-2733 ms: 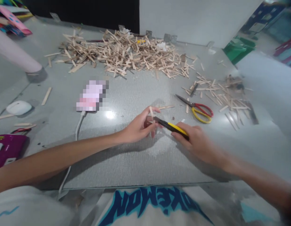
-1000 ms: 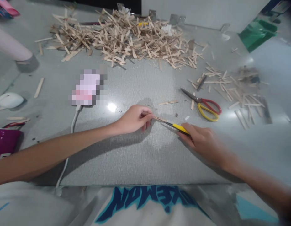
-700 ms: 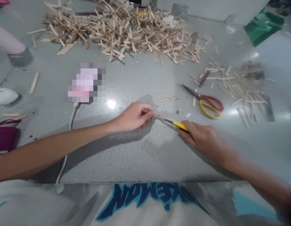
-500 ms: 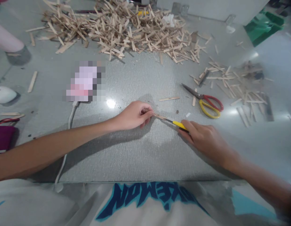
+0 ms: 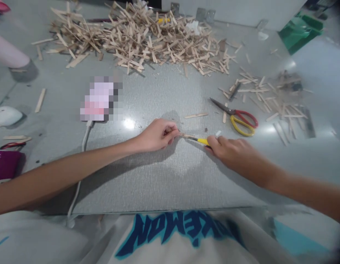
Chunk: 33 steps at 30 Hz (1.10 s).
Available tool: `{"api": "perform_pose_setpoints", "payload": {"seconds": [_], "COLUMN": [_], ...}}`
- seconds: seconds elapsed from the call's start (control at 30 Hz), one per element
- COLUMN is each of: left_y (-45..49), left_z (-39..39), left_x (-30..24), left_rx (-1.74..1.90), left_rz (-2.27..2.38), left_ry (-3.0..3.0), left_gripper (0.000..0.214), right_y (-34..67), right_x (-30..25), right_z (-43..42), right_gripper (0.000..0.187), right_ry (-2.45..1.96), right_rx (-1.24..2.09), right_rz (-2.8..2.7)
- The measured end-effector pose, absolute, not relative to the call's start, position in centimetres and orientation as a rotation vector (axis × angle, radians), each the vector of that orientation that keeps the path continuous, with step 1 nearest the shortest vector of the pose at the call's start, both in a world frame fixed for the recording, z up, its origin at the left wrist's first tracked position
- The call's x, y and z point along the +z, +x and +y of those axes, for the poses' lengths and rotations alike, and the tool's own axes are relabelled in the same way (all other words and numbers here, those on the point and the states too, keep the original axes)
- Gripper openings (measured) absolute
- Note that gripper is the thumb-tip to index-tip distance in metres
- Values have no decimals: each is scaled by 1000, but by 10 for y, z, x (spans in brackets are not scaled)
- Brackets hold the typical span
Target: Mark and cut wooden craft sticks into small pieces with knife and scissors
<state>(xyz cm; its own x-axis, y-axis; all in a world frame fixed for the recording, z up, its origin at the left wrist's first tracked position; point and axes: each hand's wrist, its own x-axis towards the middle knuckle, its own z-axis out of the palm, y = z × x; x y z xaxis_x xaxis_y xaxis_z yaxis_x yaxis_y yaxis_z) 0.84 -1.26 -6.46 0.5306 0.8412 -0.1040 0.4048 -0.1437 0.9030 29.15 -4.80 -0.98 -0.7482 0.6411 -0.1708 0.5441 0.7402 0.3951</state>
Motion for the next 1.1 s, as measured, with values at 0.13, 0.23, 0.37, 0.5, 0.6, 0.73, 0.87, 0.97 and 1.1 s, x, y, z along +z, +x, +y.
{"api": "perform_pose_setpoints", "payload": {"seconds": [0.13,0.23,0.37,0.5,0.6,0.73,0.87,0.97,1.1], "left_y": [10,9,7,7,8,7,7,8,9], "left_z": [-12,-13,-13,-12,-13,-14,-13,-13,-15], "left_x": [-64,-65,-67,-70,-70,-69,-70,-70,-71], "left_rx": [539,561,570,570,584,589,603,613,630], "left_rz": [1057,1042,1061,1088,1078,1045,1061,1062,1061], "left_ry": [1771,1784,1770,1747,1759,1780,1765,1769,1766], "left_gripper": [30,27,29,31,29,33,30,29,29], "right_y": [293,280,279,297,290,274,289,300,284], "right_x": [-16,-4,-12,-29,-18,-4,-22,-29,-9], "right_z": [-48,-65,-63,-38,-41,-58,-36,-17,-33], "right_gripper": [35,31,36,37,33,36,36,41,37], "right_ry": [952,999,1042,1015,979,1059,949,884,871], "right_rx": [469,515,500,443,407,479,548,511,537], "right_rz": [2657,2612,2659,2732,2733,2650,2671,2659,2640]}}
